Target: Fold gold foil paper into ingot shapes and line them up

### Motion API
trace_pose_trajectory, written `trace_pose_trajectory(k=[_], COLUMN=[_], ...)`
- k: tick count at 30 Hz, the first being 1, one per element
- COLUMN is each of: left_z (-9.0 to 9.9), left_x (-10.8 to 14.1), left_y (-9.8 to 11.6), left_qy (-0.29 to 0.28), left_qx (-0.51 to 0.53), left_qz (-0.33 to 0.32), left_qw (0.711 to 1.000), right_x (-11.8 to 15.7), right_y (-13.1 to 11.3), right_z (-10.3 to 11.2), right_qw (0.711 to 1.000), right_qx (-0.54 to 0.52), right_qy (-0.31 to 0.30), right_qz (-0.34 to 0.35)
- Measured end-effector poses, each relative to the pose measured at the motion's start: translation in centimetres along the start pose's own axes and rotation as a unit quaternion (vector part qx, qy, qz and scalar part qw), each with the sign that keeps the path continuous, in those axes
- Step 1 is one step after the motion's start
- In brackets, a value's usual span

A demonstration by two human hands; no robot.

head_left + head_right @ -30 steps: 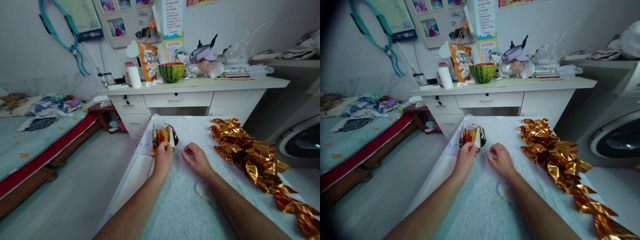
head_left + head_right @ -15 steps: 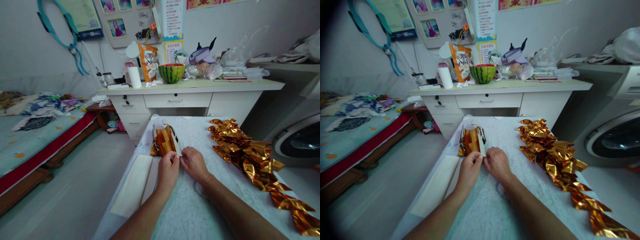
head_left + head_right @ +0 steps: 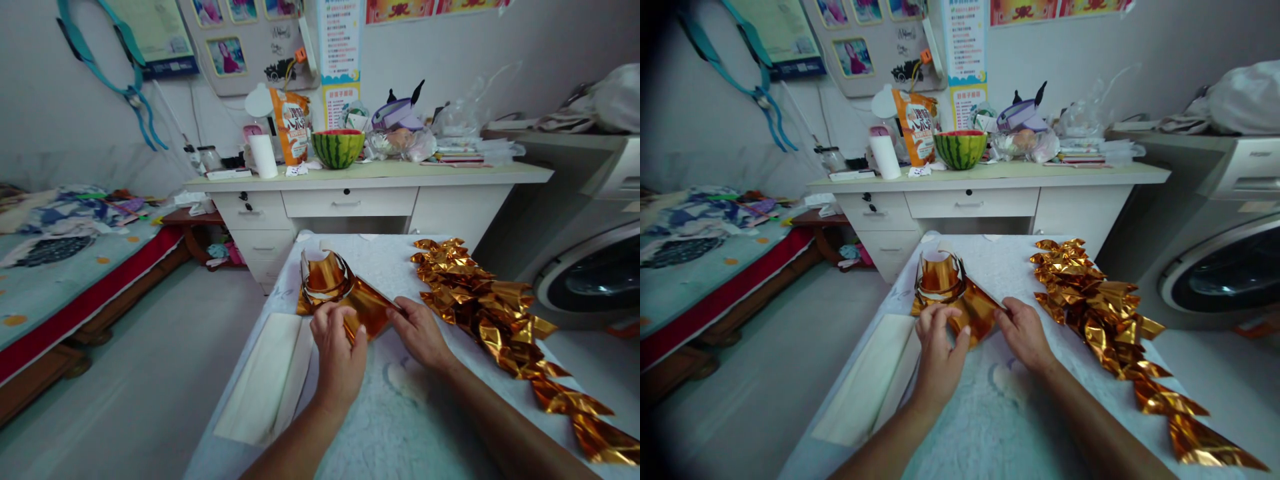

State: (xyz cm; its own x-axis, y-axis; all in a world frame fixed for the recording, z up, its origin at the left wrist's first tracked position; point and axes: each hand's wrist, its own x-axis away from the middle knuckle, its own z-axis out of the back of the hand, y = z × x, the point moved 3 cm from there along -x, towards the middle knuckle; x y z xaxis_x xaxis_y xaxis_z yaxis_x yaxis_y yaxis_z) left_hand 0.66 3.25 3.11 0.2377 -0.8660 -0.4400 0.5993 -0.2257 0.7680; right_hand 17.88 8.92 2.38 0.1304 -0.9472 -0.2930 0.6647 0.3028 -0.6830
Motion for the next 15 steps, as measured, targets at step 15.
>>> trace_pose_trajectory(k=[15], left_z=[-4.3], left_x=[0.4], left_y=[1.6], left_qy=[-0.223], left_qx=[0.018], left_qz=[0.102], left_qw=[0.969], right_x=[-0.8], right_y=[4.0], right_z=[2.6], right_qw=[0.988], right_qx=[-0.055], right_qy=[0.108], right_qz=[-0.093])
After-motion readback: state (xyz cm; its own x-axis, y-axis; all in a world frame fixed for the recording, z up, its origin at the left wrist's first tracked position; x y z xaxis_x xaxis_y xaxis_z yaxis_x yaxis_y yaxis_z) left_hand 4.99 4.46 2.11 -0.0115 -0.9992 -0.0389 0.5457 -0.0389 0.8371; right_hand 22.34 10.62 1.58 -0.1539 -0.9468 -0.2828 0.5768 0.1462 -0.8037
